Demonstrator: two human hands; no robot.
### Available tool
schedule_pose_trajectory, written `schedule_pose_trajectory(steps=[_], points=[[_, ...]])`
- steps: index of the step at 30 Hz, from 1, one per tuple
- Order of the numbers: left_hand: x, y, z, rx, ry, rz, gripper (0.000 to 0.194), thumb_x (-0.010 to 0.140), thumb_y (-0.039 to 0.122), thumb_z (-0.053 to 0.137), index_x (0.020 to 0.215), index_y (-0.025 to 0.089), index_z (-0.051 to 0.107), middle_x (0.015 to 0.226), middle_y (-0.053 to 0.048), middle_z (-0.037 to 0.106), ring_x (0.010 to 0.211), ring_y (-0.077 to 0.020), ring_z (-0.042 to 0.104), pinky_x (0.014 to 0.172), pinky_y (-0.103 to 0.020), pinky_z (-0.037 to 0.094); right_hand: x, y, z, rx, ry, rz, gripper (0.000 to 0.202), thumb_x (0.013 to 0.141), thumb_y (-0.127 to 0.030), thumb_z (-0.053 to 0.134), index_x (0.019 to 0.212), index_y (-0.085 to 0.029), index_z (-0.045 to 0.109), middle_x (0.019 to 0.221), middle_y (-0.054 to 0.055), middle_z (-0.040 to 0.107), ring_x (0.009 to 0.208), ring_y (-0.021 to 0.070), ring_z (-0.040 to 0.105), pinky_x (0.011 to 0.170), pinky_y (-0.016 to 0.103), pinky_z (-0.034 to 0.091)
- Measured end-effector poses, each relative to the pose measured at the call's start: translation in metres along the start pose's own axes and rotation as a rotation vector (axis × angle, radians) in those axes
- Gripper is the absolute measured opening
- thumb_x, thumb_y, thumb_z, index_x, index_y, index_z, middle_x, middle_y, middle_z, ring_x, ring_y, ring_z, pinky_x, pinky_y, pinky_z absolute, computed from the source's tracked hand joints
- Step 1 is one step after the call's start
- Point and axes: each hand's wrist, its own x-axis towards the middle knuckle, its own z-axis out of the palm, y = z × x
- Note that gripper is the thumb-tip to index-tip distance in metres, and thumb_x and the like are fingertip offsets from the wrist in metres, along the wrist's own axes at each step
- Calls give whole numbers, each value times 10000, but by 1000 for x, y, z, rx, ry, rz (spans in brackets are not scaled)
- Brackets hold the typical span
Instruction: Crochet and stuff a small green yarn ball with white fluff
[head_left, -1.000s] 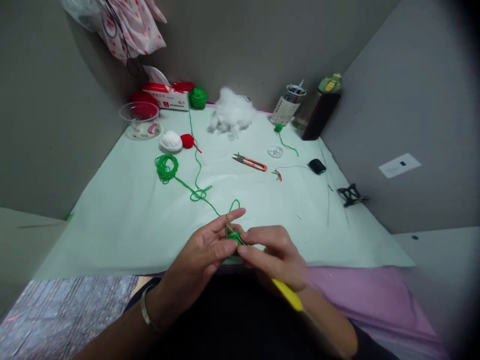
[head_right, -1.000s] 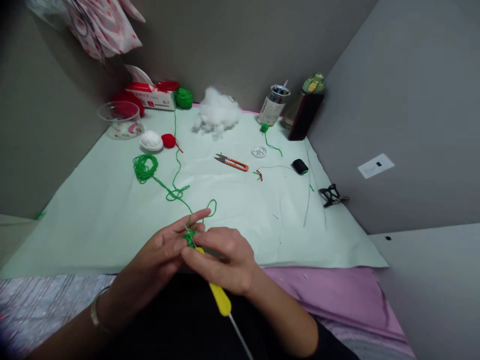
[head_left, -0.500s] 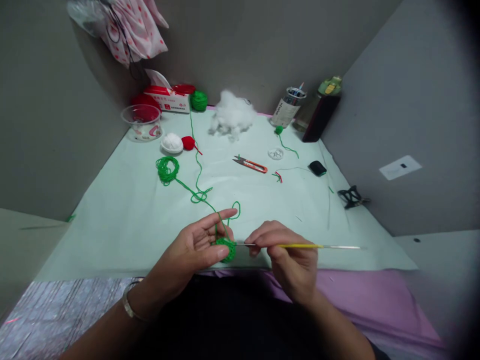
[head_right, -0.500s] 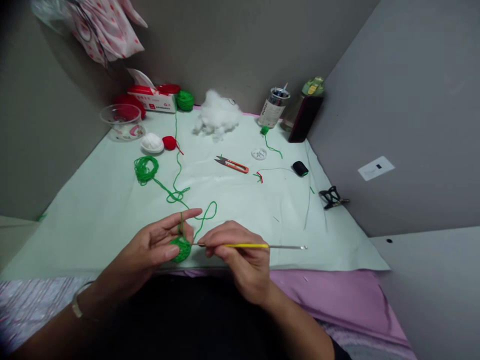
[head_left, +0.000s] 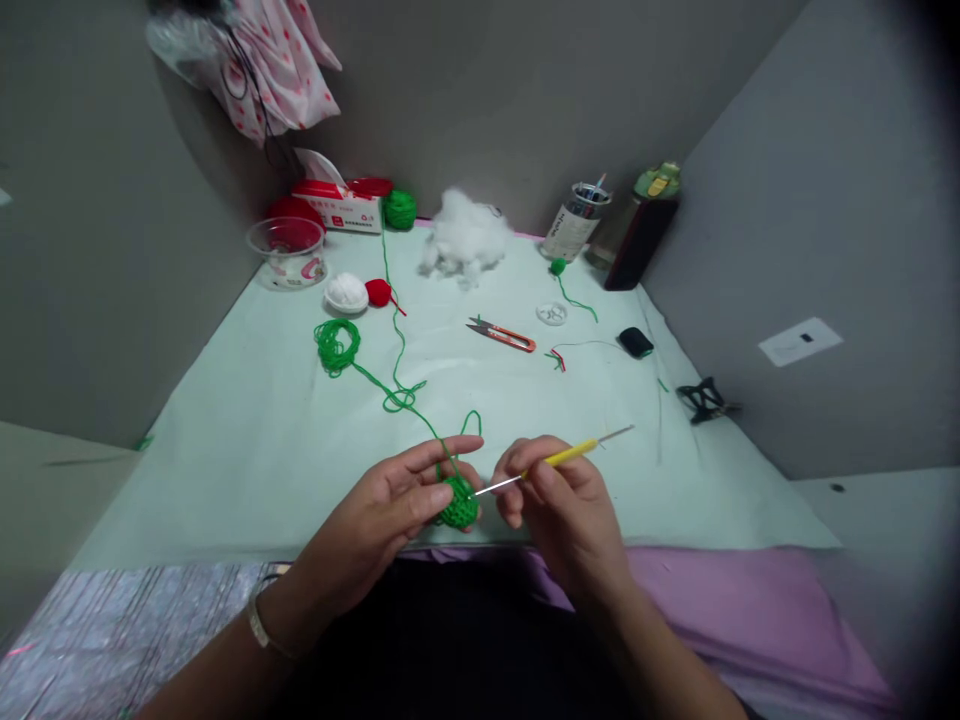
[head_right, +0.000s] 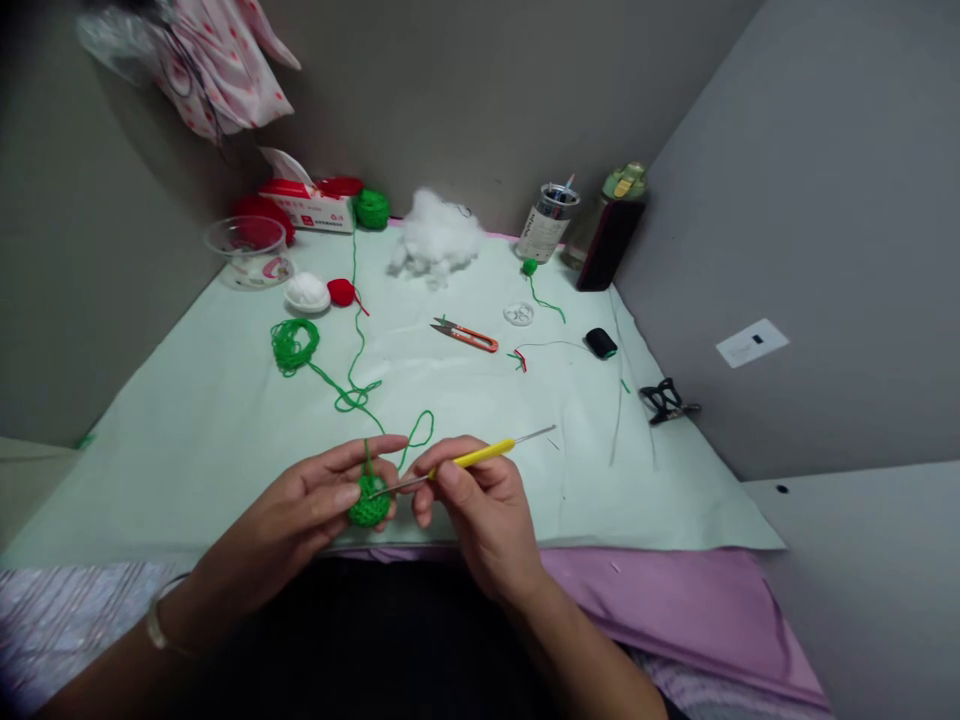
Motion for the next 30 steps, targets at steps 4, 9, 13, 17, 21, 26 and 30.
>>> schedule_pose_trajectory(steps=[4,9,13,17,21,26,30], points=[[1,-4,2,49,44,69,401,896,293,788,1294,307,744,1177,-38,707,1074,-184,664,1004,-302,481,-3,4,2,-145,-58,-114,127,977,-318,702,1028,-279,811,864,12,743,687,107,665,644,233,562],[1,-5,5,119,101,130,523,796,233,882,1289,338,743,1104,-16,722,1044,-166,670,967,-277,520,-5,6,0,-535,-80,-330,227,998,-186,657,1120,-301,810,1045,42,774,996,167,682,856,307,561],[1,-1,8,295,188,180,567,755,223,900,1296,288,743,1046,-26,708,1039,-188,672,1002,-305,525,-2,12,-2,-363,-58,-288,174,1005,-240,660,1070,-297,810,1002,24,778,788,126,640,708,264,539],[-1,1,12,385,248,246,506,746,224,896,1232,291,774,1020,-19,676,1005,-183,683,894,-259,562,3,15,-1,-140,-50,-173,141,1004,-287,666,1019,-267,804,977,24,769,709,97,642,637,227,534],[-3,-1,14,417,284,309,515,759,192,884,1237,346,770,982,9,666,907,-128,676,749,-178,555,5,11,2,-56,-45,-125,141,1002,-302,672,996,-246,802,937,21,783,723,89,688,665,197,569],[-4,-1,13,439,253,311,501,786,177,855,1260,313,763,969,-9,690,973,-161,696,865,-226,591,6,7,0,-44,-69,-107,148,1004,-320,668,990,-243,794,925,26,799,719,101,723,671,209,603],[-4,2,12,465,245,294,506,778,176,854,1261,299,764,937,-4,695,919,-147,692,839,-213,594,7,2,-8,-90,-140,-90,169,1024,-327,631,1009,-237,773,952,43,800,742,131,741,679,255,625]])
